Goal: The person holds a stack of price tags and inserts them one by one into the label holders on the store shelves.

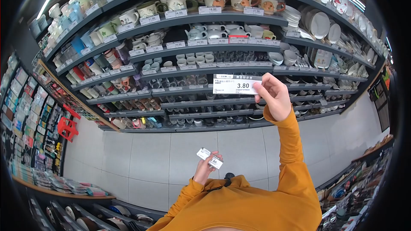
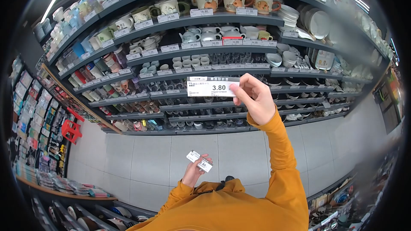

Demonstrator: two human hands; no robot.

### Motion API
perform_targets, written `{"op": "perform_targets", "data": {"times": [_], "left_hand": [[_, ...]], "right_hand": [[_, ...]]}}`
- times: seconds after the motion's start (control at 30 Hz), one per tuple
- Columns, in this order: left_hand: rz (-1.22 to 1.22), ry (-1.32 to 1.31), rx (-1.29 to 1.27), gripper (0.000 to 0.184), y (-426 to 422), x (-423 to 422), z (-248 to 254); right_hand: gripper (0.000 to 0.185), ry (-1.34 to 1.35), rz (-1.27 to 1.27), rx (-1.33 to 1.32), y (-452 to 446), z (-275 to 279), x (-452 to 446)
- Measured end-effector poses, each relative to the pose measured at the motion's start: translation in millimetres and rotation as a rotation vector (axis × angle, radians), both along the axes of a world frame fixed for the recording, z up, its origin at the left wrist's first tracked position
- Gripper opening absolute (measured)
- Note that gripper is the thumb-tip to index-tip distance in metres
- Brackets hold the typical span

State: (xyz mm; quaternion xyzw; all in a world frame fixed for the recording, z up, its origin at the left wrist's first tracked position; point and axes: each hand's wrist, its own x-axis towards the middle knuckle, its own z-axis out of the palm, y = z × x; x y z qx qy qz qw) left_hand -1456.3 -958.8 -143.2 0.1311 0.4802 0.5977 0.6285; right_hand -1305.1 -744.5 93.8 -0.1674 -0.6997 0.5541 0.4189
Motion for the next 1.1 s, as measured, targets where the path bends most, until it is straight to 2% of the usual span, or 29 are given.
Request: {"op": "perform_targets", "data": {"times": [0.2, 0.47, 0.7, 0.87, 1.1], "left_hand": [[-0.006, -0.002, 0.004, 0.038, 3, 8, 2], [0.021, -0.017, -0.026, 0.038, 11, 20, 0], [-0.224, -0.018, -0.105, 0.037, 35, 51, -13], [-0.426, -0.006, -0.134, 0.038, 69, 86, -10], [-0.518, -0.006, -0.116, 0.039, 128, 152, -2]], "right_hand": [[0.012, -0.015, 0.042, -0.033, 4, -10, 0], [0.011, -0.067, 0.023, -0.215, 13, -51, 23], [0.011, -0.053, -0.106, -0.293, 12, -91, 83], [0.012, -0.077, -0.196, -0.349, 9, -90, 136], [0.013, -0.091, -0.265, -0.309, 40, -101, 213]]}}
